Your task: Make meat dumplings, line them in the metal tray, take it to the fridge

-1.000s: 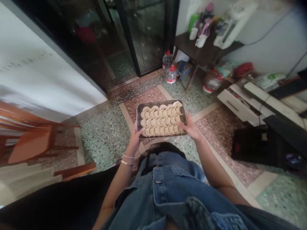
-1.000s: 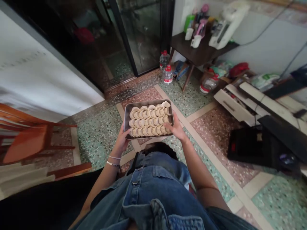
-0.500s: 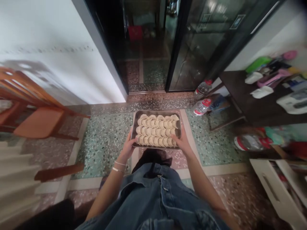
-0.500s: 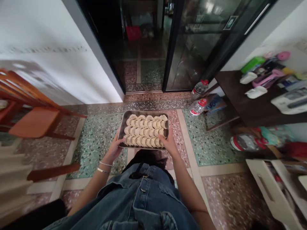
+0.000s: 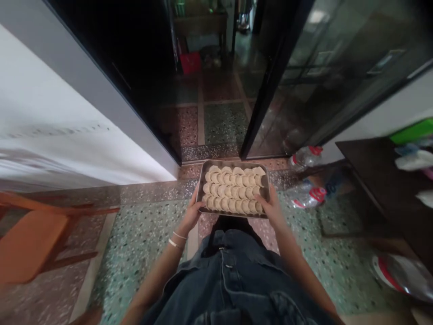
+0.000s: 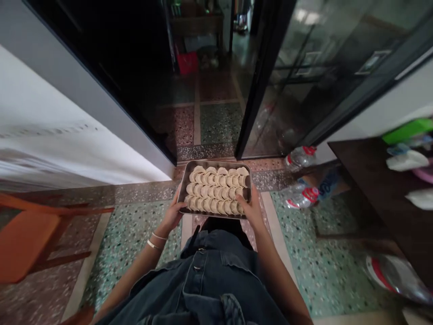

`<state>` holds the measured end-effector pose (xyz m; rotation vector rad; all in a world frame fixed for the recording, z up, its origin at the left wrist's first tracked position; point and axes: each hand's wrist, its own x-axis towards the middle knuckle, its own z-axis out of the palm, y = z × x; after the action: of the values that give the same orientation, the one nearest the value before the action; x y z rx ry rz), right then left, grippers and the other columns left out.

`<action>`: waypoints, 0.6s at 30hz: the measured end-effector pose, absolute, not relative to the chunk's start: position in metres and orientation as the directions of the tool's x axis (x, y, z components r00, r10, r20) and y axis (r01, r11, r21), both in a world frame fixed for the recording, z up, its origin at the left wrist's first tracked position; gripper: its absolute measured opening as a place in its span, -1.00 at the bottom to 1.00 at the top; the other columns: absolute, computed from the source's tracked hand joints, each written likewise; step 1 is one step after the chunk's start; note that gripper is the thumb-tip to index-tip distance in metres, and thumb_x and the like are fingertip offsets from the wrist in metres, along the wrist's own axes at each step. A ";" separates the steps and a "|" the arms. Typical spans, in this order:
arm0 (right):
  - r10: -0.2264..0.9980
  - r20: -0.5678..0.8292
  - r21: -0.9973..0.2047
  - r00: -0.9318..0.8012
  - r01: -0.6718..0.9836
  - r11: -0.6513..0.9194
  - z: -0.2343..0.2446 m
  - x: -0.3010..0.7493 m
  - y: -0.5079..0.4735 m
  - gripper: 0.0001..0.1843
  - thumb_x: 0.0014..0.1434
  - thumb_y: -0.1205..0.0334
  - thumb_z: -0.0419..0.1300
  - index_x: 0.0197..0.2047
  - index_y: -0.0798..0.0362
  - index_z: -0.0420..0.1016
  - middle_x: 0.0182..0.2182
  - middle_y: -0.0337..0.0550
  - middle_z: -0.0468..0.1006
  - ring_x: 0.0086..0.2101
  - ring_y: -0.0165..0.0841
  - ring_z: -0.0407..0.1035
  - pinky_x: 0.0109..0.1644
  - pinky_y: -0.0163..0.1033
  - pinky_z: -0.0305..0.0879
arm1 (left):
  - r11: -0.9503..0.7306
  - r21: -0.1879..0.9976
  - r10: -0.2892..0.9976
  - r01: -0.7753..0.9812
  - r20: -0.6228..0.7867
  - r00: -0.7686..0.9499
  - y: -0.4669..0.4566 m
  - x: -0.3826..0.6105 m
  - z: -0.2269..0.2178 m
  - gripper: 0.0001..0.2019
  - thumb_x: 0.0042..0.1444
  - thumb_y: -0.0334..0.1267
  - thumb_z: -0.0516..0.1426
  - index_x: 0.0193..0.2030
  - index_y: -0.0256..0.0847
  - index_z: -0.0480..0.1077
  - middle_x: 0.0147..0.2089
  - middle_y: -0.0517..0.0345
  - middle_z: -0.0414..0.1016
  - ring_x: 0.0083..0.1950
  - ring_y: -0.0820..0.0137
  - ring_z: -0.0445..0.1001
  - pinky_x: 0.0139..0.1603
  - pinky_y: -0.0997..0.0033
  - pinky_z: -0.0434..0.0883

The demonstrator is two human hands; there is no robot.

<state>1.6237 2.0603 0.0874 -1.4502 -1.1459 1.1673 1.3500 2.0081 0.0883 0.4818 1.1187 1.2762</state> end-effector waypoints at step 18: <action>0.943 -0.161 -0.985 -0.291 0.109 -0.134 0.116 1.361 2.685 -0.11 -0.04 -0.03 0.27 0.34 -0.11 0.11 0.34 -0.16 0.20 0.33 -0.11 0.09 0.41 0.11 -0.01 | 0.022 0.850 0.831 -0.527 -0.308 -0.463 2.533 1.112 0.111 -0.05 -0.22 -0.39 0.25 0.39 0.05 0.10 0.42 0.26 0.21 0.48 0.09 0.02 0.42 0.18 0.13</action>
<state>1.3609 2.6855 0.1162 -1.2289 -1.4263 1.5057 1.1123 2.5334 0.1112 0.3584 1.2450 1.6553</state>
